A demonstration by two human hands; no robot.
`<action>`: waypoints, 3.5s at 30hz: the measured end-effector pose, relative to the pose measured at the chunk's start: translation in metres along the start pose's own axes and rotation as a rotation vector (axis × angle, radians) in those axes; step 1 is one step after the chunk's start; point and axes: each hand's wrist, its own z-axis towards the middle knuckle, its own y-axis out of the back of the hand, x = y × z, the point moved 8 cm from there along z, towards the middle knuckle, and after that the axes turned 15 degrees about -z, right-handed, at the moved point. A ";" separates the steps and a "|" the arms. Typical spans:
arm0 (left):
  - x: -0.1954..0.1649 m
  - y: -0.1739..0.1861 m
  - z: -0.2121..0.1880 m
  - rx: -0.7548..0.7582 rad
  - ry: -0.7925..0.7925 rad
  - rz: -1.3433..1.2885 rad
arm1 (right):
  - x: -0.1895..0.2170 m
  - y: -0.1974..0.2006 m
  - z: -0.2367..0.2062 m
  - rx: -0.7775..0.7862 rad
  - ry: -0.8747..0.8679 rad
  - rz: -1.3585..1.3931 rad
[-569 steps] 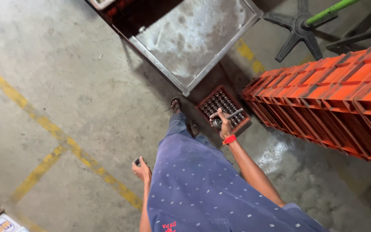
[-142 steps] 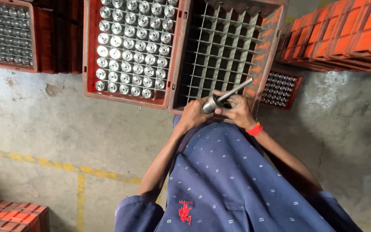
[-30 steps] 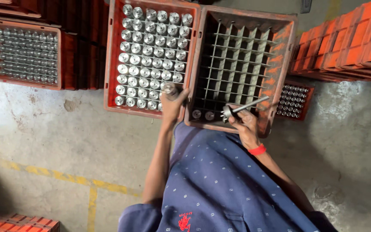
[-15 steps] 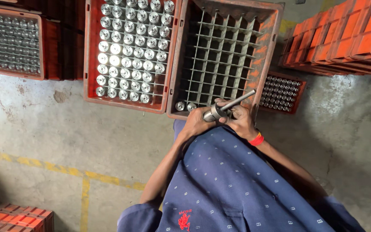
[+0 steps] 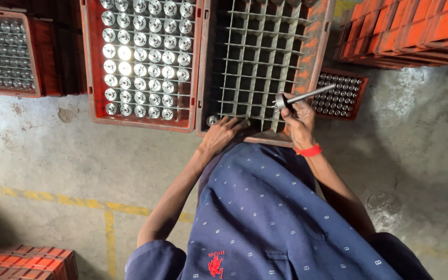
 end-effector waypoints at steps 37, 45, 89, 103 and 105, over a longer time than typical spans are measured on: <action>0.029 0.070 -0.008 -0.705 0.415 -0.634 | 0.028 -0.078 -0.029 0.153 -0.044 -0.134; -0.025 0.015 0.007 -0.358 0.573 -0.550 | 0.045 -0.066 -0.034 0.342 0.075 -0.100; 0.088 0.215 0.014 -0.786 0.069 -0.081 | -0.039 -0.058 -0.031 -0.037 -0.075 0.034; 0.017 0.067 0.008 -0.581 0.409 -0.657 | 0.039 -0.071 -0.022 0.132 -0.010 -0.178; 0.000 0.043 0.005 -0.481 0.473 -0.580 | 0.052 -0.072 -0.023 0.166 0.012 -0.129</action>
